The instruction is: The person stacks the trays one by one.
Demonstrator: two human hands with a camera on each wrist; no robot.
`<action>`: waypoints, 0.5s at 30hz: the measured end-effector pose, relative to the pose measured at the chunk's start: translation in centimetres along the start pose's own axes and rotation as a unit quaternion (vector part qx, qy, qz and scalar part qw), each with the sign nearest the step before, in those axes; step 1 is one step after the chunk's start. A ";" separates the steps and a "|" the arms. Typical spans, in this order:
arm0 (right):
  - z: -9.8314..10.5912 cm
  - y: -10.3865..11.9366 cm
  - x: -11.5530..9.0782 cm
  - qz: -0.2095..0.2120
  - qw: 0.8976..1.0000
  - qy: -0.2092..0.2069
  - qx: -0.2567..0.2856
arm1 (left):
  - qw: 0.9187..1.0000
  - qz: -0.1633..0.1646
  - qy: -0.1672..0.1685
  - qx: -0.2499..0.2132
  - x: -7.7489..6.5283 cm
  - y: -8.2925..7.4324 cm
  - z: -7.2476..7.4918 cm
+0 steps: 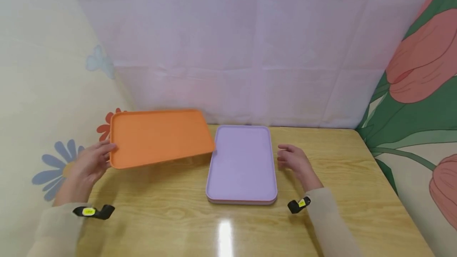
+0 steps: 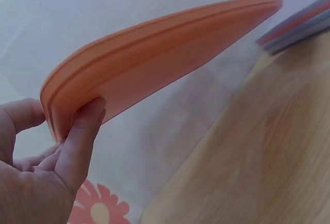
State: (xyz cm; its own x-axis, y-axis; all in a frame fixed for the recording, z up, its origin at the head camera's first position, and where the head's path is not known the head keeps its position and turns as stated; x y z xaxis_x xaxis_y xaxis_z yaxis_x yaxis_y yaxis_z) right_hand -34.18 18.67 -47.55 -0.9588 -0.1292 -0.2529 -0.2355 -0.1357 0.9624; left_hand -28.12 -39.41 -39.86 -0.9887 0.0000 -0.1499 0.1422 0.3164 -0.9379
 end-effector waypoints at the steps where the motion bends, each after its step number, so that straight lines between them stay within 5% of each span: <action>1: 0.0 0.3 -0.3 0.003 1.000 0.002 -0.001 | 1.000 -0.005 -0.002 0.000 -0.1 0.1 -0.4; 8: -1.7 2.0 -1.9 0.036 0.998 0.045 0.023 | 0.999 -0.032 -0.001 -0.011 -0.4 1.3 -4.3; 15: -5.5 2.0 -3.1 0.045 0.992 0.093 0.079 | 0.998 -0.037 -0.002 -0.057 -0.9 2.9 -9.6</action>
State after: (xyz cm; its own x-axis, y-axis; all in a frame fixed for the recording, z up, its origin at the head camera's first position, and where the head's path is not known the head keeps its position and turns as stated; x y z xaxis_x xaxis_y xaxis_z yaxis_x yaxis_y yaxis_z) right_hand -30.78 13.43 -45.34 -0.9351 -0.3141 -0.1644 -0.1854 0.0381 0.9819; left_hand -27.30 -29.34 -39.43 -0.9961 -0.0322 -0.0827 0.0616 0.4209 -0.9050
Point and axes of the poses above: each hand's wrist, its own x-axis towards the middle knuckle, its own z-axis out of the back of the hand, y = z × x, the point moved 9 cm from there along x, towards the middle knuckle, and after that the axes turned 2 degrees about y, right-handed, at the moved point
